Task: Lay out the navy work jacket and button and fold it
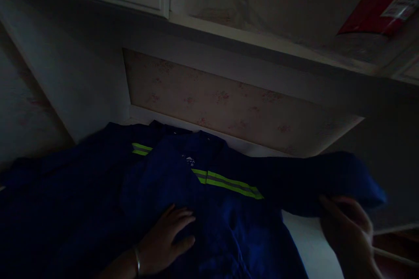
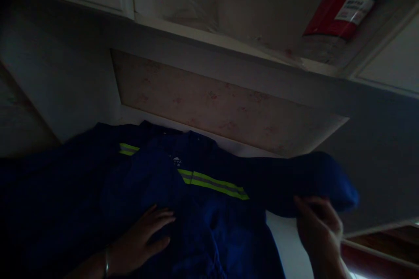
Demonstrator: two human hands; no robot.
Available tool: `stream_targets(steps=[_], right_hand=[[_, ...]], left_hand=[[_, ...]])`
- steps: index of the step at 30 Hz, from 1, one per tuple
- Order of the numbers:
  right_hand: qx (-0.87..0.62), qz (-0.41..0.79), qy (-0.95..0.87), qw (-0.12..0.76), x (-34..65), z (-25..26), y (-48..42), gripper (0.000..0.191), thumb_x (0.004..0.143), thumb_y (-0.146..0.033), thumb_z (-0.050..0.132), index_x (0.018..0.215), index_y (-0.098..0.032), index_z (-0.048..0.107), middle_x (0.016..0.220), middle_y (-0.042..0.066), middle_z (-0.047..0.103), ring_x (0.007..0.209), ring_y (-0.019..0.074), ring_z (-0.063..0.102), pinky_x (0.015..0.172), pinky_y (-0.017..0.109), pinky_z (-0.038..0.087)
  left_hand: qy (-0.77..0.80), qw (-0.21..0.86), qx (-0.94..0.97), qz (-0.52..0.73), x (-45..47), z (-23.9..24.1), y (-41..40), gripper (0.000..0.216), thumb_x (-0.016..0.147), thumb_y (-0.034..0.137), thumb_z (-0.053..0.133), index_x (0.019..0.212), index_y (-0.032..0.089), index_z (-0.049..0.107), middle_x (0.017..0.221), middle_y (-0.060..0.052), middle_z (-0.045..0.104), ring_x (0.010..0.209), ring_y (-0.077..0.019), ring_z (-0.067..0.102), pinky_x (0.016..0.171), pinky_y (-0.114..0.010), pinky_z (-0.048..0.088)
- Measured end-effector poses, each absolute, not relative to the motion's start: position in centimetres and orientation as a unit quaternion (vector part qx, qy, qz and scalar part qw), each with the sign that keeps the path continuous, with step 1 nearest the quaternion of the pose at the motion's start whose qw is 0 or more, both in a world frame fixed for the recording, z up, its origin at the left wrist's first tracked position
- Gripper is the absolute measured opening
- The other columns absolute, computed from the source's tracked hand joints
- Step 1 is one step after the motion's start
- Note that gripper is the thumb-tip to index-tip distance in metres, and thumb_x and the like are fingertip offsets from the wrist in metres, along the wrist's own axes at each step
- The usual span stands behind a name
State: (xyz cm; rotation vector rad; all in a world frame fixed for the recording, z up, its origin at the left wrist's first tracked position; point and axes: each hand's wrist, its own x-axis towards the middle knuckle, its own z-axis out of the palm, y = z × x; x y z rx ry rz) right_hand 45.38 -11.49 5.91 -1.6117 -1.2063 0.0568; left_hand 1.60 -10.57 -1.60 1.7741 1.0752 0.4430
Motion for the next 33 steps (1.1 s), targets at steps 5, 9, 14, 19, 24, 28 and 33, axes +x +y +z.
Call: stream_targets(steps=[5, 9, 14, 19, 24, 28, 33], right_hand=[[-0.527, 0.24, -0.79, 0.204, 34.8, 1.5, -15.6, 0.01, 0.076, -0.045, 0.069, 0.075, -0.04, 0.077, 0.114, 0.004, 0.069, 0.11, 0.0341, 0.061, 0.088, 0.052, 0.054], [-0.539, 0.33, -0.737, 0.24, 33.2, -1.1, -16.6, 0.018, 0.082, -0.046, 0.062, 0.088, -0.036, 0.075, 0.122, 0.004, 0.066, 0.115, 0.0299, 0.06, 0.097, 0.049, 0.051], [-0.637, 0.305, -0.66, 0.255, 32.7, -0.4, -15.8, 0.049, 0.091, -0.046, 0.05, 0.137, -0.03, 0.049, 0.128, 0.009, 0.057, 0.101, 0.0217, 0.062, 0.09, 0.039, 0.053], [-0.578, 0.302, -0.74, 0.162, 30.5, 0.1, -16.8, 0.019, 0.085, -0.024, 0.058, 0.1, -0.028, 0.069, 0.111, 0.004, 0.063, 0.107, 0.023, 0.056, 0.096, 0.04, 0.045], [-0.584, 0.241, -0.733, 0.253, 30.9, 0.9, -18.0, 0.017, 0.089, -0.017, 0.049, 0.081, -0.022, 0.063, 0.093, 0.005, 0.062, 0.09, 0.0189, 0.059, 0.081, 0.034, 0.049], [-0.578, 0.202, -0.732, 0.299, 30.4, 2.7, -18.6, 0.019, 0.093, -0.028, 0.05, 0.099, -0.025, 0.067, 0.109, 0.006, 0.064, 0.101, 0.0192, 0.061, 0.09, 0.036, 0.049], [-0.71, 0.236, -0.585, 0.314, 33.6, 0.7, -24.7, 0.036, 0.087, -0.05, 0.052, 0.112, -0.026, 0.064, 0.115, 0.008, 0.067, 0.099, 0.0237, 0.065, 0.087, 0.039, 0.053]], left_hand=[[0.428, 0.731, 0.411, 0.338, -1.4, 0.3, -8.2, 0.083, 0.084, 0.077, 0.015, 0.145, 0.022, 0.03, 0.148, -0.013, 0.043, 0.127, -0.026, 0.052, 0.101, -0.045, 0.046], [0.432, 0.765, 0.393, 0.271, -2.9, 0.6, -8.2, 0.068, 0.086, 0.069, 0.039, 0.139, 0.027, 0.04, 0.143, -0.007, 0.051, 0.125, -0.0239, 0.054, 0.105, -0.042, 0.042], [0.457, 0.621, 0.621, 0.143, -2.3, 0.9, -9.9, 0.067, 0.074, 0.055, 0.068, 0.131, 0.022, 0.053, 0.14, -0.009, 0.054, 0.132, -0.0255, 0.045, 0.114, -0.04, 0.031], [0.426, 0.502, 0.753, 0.012, -1.9, 2.4, -13.1, 0.069, 0.069, 0.065, 0.067, 0.131, 0.039, 0.053, 0.154, -0.003, 0.034, 0.135, -0.0306, 0.041, 0.112, -0.044, 0.033], [0.438, 0.504, 0.739, 0.089, -2.4, 2.9, -13.1, 0.036, 0.077, 0.054, 0.065, 0.105, 0.031, 0.071, 0.125, -0.004, 0.058, 0.118, -0.0246, 0.056, 0.104, -0.038, 0.042], [0.45, 0.429, 0.769, 0.149, -3.7, 4.9, -10.5, 0.025, 0.078, 0.048, 0.065, 0.091, 0.028, 0.073, 0.123, -0.002, 0.058, 0.113, -0.0234, 0.058, 0.101, -0.036, 0.046], [0.515, 0.246, 0.802, 0.174, -10.0, 2.3, -11.9, 0.051, 0.077, 0.057, 0.063, 0.122, 0.032, 0.062, 0.138, -0.004, 0.049, 0.123, -0.0274, 0.054, 0.105, -0.042, 0.045]])
